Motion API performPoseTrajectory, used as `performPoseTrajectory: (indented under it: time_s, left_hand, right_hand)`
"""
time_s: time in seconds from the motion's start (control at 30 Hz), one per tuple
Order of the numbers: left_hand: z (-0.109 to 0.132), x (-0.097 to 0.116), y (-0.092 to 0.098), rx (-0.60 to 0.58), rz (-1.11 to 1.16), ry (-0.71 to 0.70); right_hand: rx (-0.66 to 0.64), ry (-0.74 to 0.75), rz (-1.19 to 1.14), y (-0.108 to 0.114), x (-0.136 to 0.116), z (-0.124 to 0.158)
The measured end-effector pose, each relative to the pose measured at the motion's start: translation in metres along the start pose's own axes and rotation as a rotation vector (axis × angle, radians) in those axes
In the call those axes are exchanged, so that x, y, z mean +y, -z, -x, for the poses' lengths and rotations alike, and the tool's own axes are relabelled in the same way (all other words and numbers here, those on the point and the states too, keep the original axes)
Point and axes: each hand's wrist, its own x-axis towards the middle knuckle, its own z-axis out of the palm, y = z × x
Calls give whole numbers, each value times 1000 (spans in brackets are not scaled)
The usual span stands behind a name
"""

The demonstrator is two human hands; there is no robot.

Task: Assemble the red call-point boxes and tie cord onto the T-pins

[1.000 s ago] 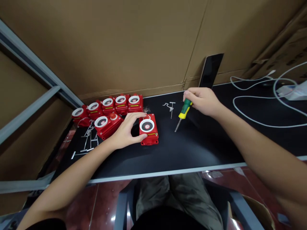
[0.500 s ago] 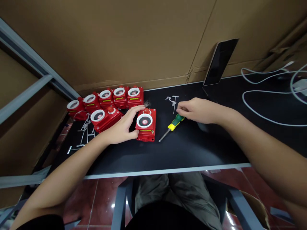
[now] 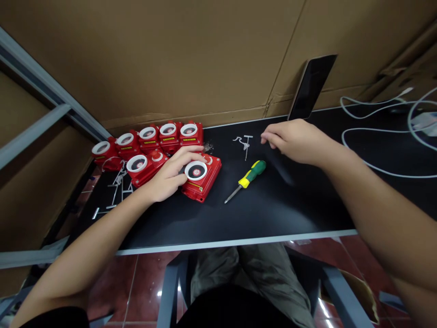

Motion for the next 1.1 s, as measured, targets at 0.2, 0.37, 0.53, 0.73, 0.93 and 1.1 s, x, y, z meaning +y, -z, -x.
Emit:
performPoseTrajectory:
  time_s: [0.2, 0.37, 0.53, 0.73, 0.93, 1.1]
  left_hand:
    - [-1, -6, -1, -62, 133, -59]
    - [3, 5, -5, -121, -34, -92]
    - [5, 13, -1, -73, -219, -90]
    - [2, 16, 2, -93, -201, -178]
    - [-1, 16, 2, -102, -152, 115]
    - [-4, 11, 14, -137, -56, 238]
  right_hand:
    - [49, 34, -33, -14, 4, -6]
    - [59, 44, -40, -20, 3, -8]
    - [43, 59, -42, -22, 4, -7]
    - [86, 66, -31, -22, 9, -9]
    - [123, 88, -36, -16, 18, -11]
    - [130, 72, -40, -22, 17, -12]
